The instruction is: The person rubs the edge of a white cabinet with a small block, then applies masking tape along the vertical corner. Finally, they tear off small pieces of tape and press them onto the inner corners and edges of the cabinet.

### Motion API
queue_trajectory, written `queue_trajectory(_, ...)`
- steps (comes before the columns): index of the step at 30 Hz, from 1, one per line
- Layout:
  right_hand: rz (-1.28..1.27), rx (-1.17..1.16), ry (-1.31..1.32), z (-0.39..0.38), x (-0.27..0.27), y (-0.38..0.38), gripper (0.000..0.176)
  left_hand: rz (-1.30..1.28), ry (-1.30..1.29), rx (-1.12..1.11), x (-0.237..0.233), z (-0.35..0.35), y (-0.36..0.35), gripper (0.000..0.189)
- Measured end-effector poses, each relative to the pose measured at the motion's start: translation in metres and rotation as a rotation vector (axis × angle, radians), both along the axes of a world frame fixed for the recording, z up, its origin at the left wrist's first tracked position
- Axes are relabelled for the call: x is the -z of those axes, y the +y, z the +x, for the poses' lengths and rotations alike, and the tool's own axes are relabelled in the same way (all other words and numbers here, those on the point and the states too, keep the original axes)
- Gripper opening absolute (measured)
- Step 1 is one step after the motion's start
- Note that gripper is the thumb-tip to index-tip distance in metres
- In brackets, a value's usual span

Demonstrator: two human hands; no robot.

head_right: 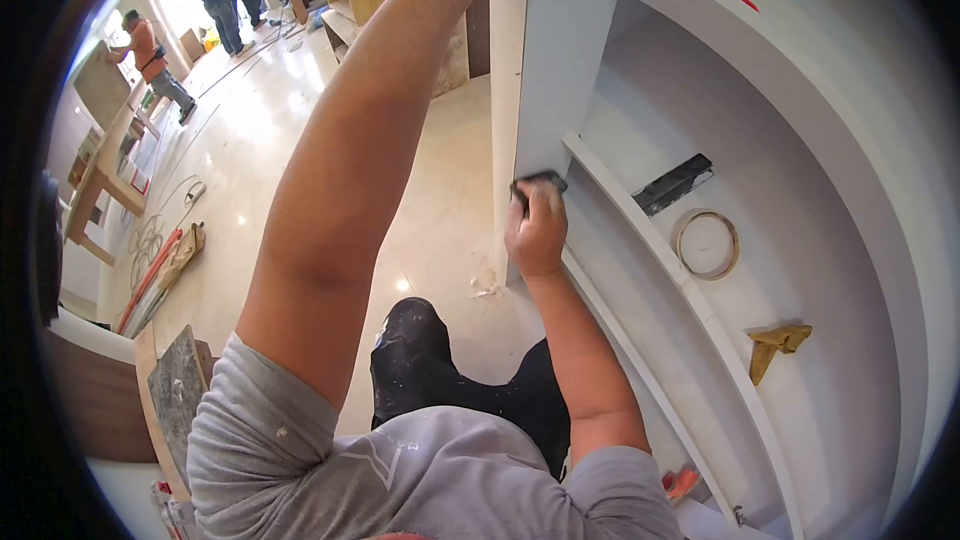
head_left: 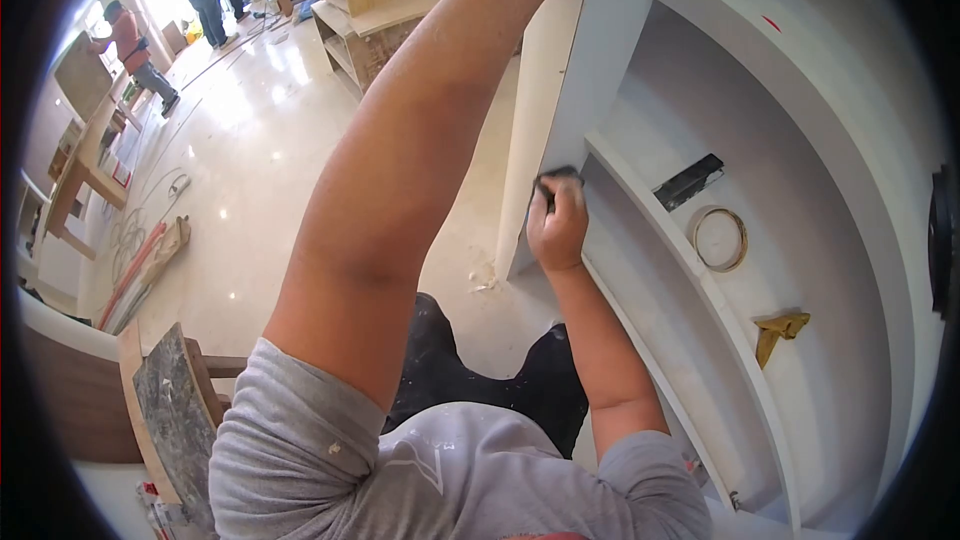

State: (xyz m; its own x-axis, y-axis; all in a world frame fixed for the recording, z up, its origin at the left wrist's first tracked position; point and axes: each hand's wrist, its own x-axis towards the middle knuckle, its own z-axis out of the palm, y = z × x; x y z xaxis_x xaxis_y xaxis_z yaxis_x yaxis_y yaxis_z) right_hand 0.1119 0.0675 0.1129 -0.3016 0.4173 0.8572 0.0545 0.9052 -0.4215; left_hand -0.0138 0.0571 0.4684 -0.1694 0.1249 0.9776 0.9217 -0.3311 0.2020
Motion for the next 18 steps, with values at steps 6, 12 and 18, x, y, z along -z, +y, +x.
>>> queue_trajectory(6,0.179,0.067,0.275,-0.026,-0.149,0.007,0.016,-0.036,-0.026,-0.029,-0.003,0.001,0.0,0.086)
queue_trajectory(12,0.193,0.088,0.251,-0.028,-0.108,0.007,0.022,-0.054,-0.057,-0.037,-0.005,0.002,-0.003,0.088)
queue_trajectory(18,0.222,0.066,0.3,-0.032,-0.162,0.01,0.023,-0.071,-0.023,-0.087,-0.009,0.0,-0.004,0.084)
